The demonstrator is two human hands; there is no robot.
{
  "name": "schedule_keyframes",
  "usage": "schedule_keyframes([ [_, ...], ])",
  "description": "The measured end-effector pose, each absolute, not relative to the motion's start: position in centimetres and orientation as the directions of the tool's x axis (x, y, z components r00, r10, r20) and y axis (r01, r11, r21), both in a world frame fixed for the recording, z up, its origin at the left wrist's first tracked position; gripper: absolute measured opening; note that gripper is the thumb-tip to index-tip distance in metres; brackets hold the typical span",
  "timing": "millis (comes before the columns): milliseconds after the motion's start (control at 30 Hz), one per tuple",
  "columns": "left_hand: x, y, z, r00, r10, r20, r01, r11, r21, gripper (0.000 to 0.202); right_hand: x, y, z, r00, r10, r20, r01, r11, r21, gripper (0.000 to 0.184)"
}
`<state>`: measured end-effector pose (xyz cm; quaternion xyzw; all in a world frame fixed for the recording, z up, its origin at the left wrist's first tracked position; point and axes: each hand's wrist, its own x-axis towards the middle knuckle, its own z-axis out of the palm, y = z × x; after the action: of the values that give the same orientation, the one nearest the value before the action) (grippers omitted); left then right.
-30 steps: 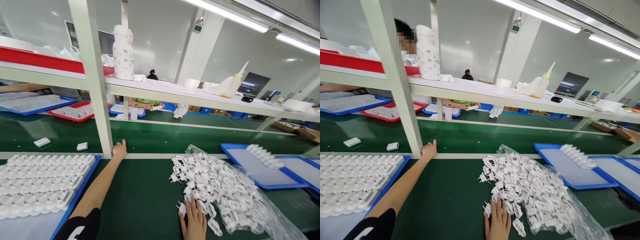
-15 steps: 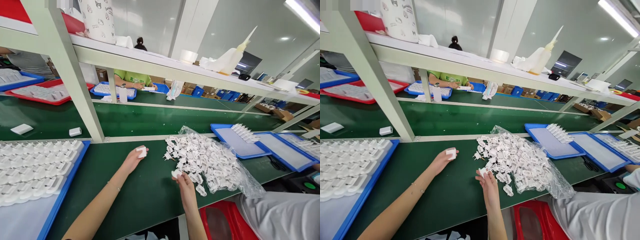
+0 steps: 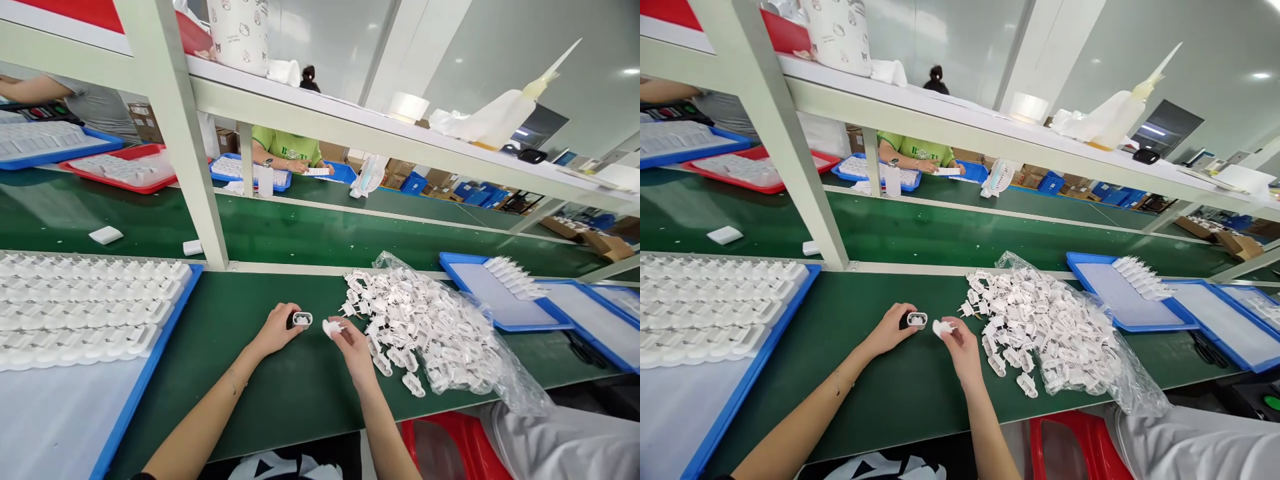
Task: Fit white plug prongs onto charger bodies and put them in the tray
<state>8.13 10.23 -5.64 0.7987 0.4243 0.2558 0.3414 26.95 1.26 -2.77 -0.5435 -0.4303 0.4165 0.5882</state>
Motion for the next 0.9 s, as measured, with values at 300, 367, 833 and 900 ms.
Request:
schedule_keyframes([
  [300,7.8,9.9,-6.1,0.521,0.838,0.163,0.538,-0.471,0.699,0.033,25.7,6.8,-2.4,0.065,0.969,0.239,0.385,0.196,-0.902,0.018],
  [367,8.3,9.5,-6.3,0.486,0.852,0.193,0.583,-0.481,0.655,0.055,25.4,6.9,-3.6,0.189,0.971,0.145,0.231,0.099,-0.968,0.023],
  [833,7.4,10.4,-4.6,0.531,0.814,0.235,0.571,-0.549,0.611,0.017,25.5,6.4,-6.6,0.422,0.904,-0.077,-0.191,0.005,-0.981,0.034],
  [900,7.7,10.2,-4.5,0.518,0.83,0.206,0.622,-0.531,0.576,0.018,25.2,6.4,-6.6,0.388,0.92,-0.058,-0.173,0.011,-0.985,0.033],
])
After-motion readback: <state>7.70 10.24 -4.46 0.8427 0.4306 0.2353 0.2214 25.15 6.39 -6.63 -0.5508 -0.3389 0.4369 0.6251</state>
